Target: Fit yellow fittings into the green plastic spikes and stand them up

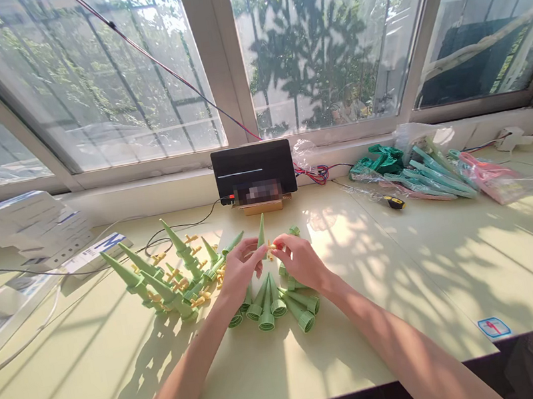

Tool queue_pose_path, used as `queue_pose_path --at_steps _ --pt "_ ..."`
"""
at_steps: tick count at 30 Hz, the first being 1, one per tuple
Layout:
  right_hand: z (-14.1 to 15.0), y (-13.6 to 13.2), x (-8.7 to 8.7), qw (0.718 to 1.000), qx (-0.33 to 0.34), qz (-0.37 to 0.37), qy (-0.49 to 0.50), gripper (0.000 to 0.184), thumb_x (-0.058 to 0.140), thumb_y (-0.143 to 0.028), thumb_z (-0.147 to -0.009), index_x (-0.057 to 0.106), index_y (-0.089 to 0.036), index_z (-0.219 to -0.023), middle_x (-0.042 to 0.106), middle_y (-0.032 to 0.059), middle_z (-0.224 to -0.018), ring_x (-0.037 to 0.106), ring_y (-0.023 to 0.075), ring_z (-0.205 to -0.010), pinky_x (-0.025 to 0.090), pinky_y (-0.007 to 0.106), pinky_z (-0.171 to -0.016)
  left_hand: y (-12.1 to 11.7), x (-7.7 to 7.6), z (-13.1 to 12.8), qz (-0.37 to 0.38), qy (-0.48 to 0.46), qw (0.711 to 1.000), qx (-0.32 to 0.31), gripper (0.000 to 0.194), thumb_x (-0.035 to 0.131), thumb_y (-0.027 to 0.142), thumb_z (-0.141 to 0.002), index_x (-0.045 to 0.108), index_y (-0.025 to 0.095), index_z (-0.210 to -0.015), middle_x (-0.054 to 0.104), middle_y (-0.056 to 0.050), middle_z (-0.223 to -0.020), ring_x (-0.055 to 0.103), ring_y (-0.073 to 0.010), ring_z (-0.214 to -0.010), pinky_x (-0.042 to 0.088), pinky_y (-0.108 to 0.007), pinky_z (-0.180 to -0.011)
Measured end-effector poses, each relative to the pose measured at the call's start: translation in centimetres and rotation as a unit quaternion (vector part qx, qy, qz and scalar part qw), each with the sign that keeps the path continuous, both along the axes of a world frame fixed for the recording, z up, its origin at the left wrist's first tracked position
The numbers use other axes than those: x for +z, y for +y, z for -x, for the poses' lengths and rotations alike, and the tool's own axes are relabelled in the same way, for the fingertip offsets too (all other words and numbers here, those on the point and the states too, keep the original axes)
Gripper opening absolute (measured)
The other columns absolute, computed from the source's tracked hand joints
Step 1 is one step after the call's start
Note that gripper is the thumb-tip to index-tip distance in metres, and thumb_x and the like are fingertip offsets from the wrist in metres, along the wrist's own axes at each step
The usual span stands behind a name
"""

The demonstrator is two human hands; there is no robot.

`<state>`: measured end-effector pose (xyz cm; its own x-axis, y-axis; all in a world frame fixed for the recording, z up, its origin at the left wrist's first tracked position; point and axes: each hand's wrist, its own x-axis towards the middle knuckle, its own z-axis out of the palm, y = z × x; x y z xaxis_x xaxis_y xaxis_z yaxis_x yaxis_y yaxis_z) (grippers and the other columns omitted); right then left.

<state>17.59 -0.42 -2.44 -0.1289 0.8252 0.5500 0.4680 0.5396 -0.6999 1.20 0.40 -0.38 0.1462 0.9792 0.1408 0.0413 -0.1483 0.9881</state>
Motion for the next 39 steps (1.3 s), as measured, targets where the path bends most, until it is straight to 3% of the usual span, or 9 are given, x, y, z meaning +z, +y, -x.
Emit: queue_pose_path --at_steps 11,39 --pt "-0.02 0.21 -0.36 1.0 0.0 -0.008 -0.002 0.012 0.055 -0.028 -0.09 0.06 -0.02 -0.083 0.064 0.0004 -0.077 0.051 0.0111 -0.06 0.04 0.024 -0.055 0.34 0.2 0.14 0.072 -0.113 0.991 -0.027 0.039 0.079 0.035 -0.065 0.061 0.018 -0.095 0.062 -0.001 -0.085 0.032 -0.0012 -0.043 0.02 -0.022 -0.041" --pt "0.15 0.1 -0.18 0.999 0.007 -0.019 -0.044 0.035 0.04 -0.034 -0.097 0.055 -0.02 -0.068 0.05 -0.0008 -0.062 0.04 0.0125 -0.057 0.032 0.025 -0.055 0.35 -0.09 0.16 0.074 -0.144 0.985 -0.058 0.035 0.079 0.03 -0.064 0.062 0.02 -0.093 0.066 -0.001 -0.088 0.03 -0.0009 -0.044 0.019 -0.022 -0.044"
